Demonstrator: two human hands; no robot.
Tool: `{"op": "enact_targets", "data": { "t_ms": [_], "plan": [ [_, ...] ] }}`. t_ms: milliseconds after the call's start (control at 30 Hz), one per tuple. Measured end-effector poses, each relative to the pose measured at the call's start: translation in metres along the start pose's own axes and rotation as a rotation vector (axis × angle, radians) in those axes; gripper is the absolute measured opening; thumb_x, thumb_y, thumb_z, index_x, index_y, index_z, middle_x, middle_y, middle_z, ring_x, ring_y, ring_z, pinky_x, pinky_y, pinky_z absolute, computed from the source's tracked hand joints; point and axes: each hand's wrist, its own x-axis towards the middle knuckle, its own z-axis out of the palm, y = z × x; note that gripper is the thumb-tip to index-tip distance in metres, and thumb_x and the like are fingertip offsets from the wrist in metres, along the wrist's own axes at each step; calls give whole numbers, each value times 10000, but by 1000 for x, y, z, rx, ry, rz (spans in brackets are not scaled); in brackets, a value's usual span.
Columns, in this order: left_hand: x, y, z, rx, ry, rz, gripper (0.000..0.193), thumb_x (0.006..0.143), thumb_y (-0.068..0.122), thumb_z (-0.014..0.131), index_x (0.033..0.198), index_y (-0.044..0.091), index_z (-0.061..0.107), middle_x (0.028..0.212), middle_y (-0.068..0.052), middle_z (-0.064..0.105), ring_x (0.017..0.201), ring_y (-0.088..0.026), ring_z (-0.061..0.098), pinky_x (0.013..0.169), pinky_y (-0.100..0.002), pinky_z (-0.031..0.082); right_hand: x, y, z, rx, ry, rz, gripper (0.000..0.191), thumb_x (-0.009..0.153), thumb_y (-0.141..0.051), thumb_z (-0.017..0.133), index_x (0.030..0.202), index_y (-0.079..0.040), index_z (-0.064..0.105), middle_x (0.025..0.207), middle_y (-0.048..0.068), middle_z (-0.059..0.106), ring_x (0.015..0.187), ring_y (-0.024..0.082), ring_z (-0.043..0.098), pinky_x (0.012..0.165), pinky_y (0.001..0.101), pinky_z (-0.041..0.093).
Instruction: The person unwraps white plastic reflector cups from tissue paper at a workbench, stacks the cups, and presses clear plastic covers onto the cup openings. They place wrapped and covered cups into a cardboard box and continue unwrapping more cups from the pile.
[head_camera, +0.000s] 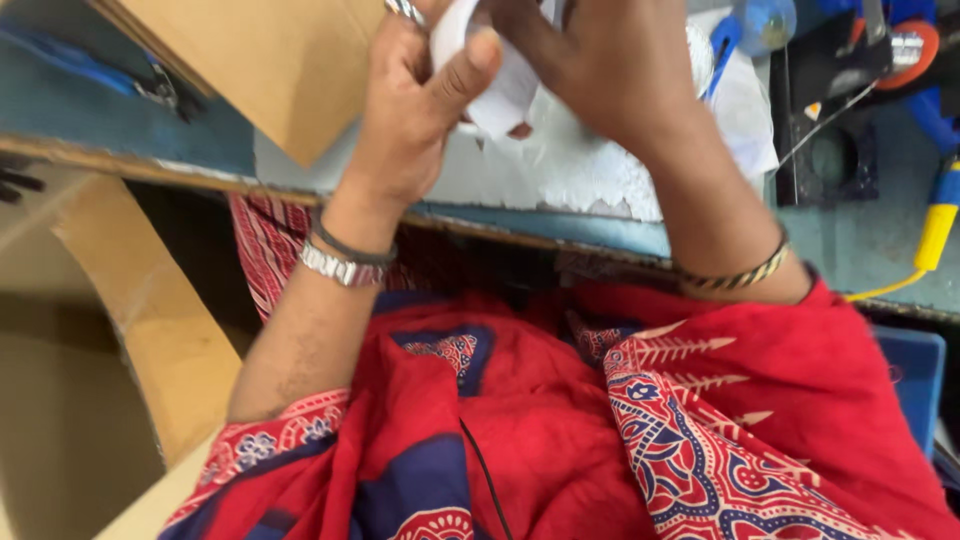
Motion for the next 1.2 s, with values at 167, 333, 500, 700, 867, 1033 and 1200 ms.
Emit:
{"op": "enact_targets", "data": {
  "t_ms": [167,333,500,700,867,1033,1200],
  "plan": [
    [5,15,15,-219,6,-20,659,951,506,759,1399,77,537,1228,-71,681,1024,-165,716,773,-353,646,-7,-40,-28,303,156,-43,269,1037,-231,719,1214,-57,617,1109,105,682,949,258,682,830,343,542],
    [-4,13,27,278,-5,36,551,1051,499,715,1288,9,636,1087,-28,670,952,-56,619,838,-219,519,-28,-56,-22,95,-176,-192,575,1051,-421,696,1368,30,533,1328,198,580,1191,357,520,1060,453,416],
    [-16,15,37,516,-75,-32,409,1027,374,761,1105,-20,684,1013,-18,718,840,-45,613,799,-241,549,-56,-45,-18,143,-336,-251,682,975,-457,706,1346,79,504,1240,250,544,1247,426,458,1040,520,307],
    [-16,10,74,713,-110,20,291,1007,225,739,1175,-11,711,908,-25,721,842,-54,666,757,-243,573,-83,-36,-35,42,-252,-237,536,929,-383,871,1253,-28,634,1093,134,605,1129,328,551,1114,553,293],
    [-18,-15,87,555,-44,27,269,1063,198,649,1209,-23,699,1001,-59,699,918,-78,616,829,-249,536,-97,-27,-59,113,-100,-246,342,862,-250,926,970,-86,646,857,38,621,988,284,660,1136,476,414],
    [-28,-43,91,-137,200,16,435,1066,317,524,1269,-57,616,1144,-135,676,1013,-205,670,915,-331,546,-113,-27,-60,-8,180,-281,487,808,-212,993,670,-98,540,642,61,527,704,294,601,970,435,541],
    [-32,-45,92,-481,388,-143,540,939,347,446,1294,-53,522,1183,-170,688,1067,-333,702,938,-419,576,-117,-28,-47,-28,166,-268,286,836,-123,898,830,-118,613,769,24,586,872,256,665,1115,418,519]
  ]
}}
